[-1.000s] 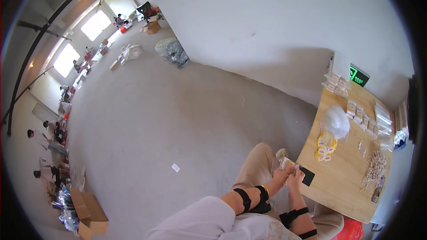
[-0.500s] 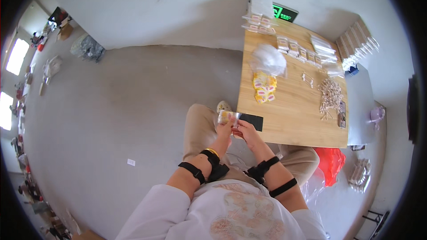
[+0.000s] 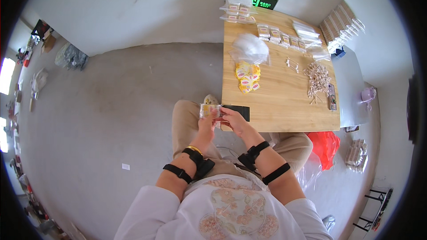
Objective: Organizing and packing loose cotton swabs into small plastic bags.
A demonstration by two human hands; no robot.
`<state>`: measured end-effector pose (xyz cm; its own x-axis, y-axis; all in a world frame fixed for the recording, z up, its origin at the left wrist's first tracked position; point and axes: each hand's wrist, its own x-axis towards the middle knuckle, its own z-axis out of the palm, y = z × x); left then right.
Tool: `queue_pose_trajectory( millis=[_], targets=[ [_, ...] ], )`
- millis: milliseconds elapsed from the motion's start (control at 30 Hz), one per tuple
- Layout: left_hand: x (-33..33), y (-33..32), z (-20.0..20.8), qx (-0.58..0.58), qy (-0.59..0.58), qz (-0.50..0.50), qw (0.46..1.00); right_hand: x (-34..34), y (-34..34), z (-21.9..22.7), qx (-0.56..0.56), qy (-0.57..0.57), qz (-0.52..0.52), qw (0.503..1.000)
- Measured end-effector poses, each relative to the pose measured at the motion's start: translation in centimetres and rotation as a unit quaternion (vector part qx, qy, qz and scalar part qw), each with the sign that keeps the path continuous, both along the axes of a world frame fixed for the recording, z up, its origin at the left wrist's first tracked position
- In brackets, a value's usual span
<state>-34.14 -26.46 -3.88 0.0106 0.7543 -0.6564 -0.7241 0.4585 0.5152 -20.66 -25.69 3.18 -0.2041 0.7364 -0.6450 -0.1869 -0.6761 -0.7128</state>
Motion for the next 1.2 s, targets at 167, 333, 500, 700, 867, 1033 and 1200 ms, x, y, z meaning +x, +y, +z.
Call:
queue_pose_trajectory(
  millis=[167, 333, 500, 700, 867, 1033, 1200],
  targets=[
    [-4.6, 0.7, 3.0, 0.066, -0.030, -0.018, 0.997, -2.6, -0.2, 1.1, 0.149, 0.019, 0.044, 0.988],
    [-4.7, 0.9, 10.2, 0.149, -0.095, -0.056, 0.983, -3.9, 0.8, 7.0, 0.309, -0.143, 0.020, 0.940],
    [-1.3, 1.1, 13.2, 0.192, -0.232, -0.147, 0.942, 0.0, 0.4, 10.7, 0.385, -0.154, -0.110, 0.903],
    [-0.9, 1.4, 15.0, 0.273, -0.060, -0.264, 0.923, 6.5, -1.6, 15.3, 0.471, -0.262, -0.126, 0.833],
    [3.0, 0.6, 20.5, 0.505, 0.385, -0.308, 0.709, 8.7, -4.8, 17.8, 0.517, -0.367, -0.012, 0.773],
    [4.9, -0.3, 22.9, 0.547, 0.488, -0.292, 0.613, 9.2, -8.1, 20.1, 0.522, -0.324, -0.061, 0.787],
    [5.1, -0.9, 24.3, 0.606, 0.441, -0.286, 0.597, 11.0, -9.7, 20.6, 0.524, -0.317, -0.053, 0.788]
  ],
)
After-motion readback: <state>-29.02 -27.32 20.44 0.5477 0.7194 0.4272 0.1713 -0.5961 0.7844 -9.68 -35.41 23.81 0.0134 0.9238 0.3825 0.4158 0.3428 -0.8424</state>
